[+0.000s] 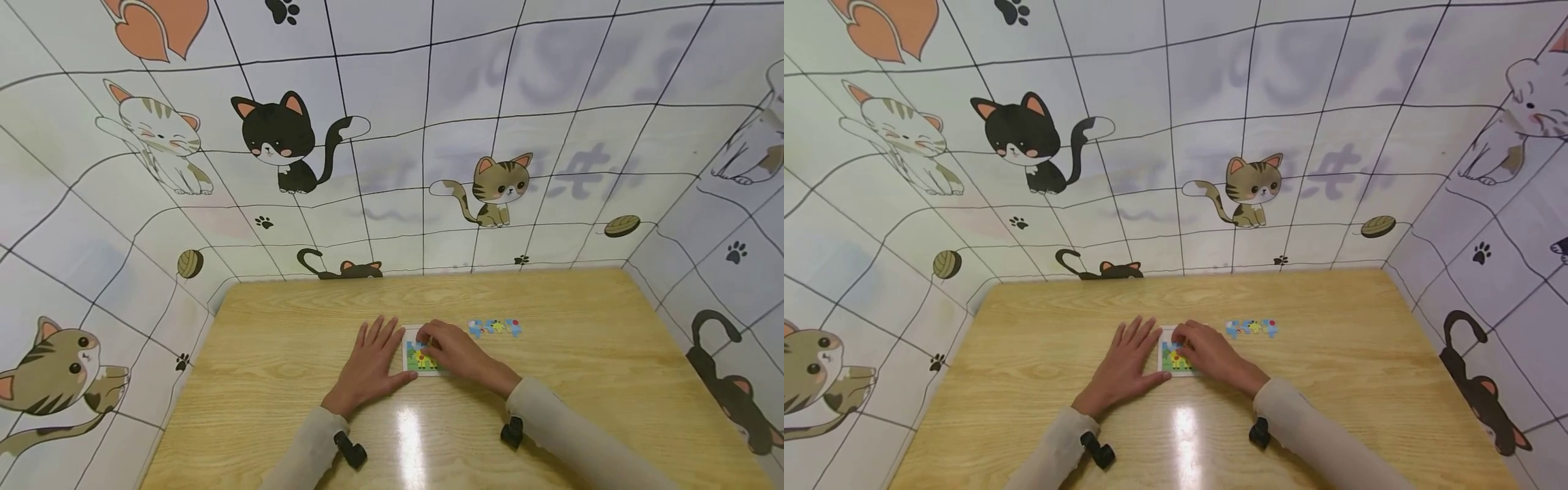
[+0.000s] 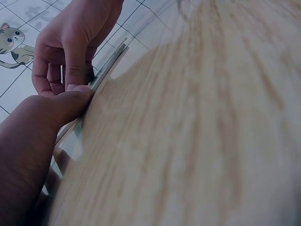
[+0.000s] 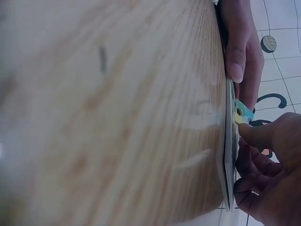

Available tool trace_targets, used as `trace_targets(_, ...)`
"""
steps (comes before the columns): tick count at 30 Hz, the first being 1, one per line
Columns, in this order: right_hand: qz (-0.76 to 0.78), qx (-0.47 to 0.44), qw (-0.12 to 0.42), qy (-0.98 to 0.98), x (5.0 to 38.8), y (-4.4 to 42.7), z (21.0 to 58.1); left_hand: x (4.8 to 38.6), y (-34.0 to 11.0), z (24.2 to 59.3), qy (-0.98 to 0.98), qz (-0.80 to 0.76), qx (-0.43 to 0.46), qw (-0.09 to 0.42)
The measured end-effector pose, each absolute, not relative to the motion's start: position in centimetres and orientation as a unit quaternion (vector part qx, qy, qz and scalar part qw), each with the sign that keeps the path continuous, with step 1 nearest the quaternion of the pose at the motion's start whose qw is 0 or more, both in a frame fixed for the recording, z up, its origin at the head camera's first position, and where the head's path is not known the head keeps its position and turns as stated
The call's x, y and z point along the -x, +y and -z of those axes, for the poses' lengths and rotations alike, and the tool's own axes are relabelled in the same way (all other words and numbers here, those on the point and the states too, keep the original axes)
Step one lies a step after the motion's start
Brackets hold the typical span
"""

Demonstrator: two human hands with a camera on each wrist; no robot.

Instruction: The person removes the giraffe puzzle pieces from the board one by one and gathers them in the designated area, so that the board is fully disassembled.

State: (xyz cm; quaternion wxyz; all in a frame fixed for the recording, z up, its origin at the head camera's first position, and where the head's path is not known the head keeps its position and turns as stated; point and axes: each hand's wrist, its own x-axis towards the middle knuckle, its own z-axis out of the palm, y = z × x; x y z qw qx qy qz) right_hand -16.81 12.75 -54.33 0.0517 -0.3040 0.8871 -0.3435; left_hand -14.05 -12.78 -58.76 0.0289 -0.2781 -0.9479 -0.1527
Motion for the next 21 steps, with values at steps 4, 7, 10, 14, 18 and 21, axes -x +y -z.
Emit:
trace_targets(4, 0.364, 0.297, 0.049, 0.881, 16.8, 12.7, 54.4, 14.1, -12.8, 58.6, -0.950, 0.148, 0.273, 0.019)
trace_targets(7, 0.377, 0.294, 0.043, 0.877, 16.8, 12.6, 54.5, 14.0, -12.8, 58.6, -0.951, 0.147, 0.273, 0.020)
trace_targets(10, 0.392, 0.290, 0.035, 0.872, 16.6, 12.7, 54.5, 13.9, -12.8, 58.6, -0.952, 0.146, 0.270, 0.015)
trace_targets(14, 0.422, 0.285, 0.020, 0.860, 16.5, 13.2, 54.2, 14.0, -12.7, 58.7, -0.952, 0.149, 0.267, 0.009)
trace_targets(18, 0.443, 0.270, 0.007, 0.855, 16.5, 14.0, 54.0, 14.0, -12.7, 58.7, -0.952, 0.149, 0.267, 0.012)
trace_targets(21, 0.450, 0.253, 0.000, 0.857, 16.6, 14.6, 53.8, 14.0, -12.7, 58.7, -0.952, 0.148, 0.267, 0.013)
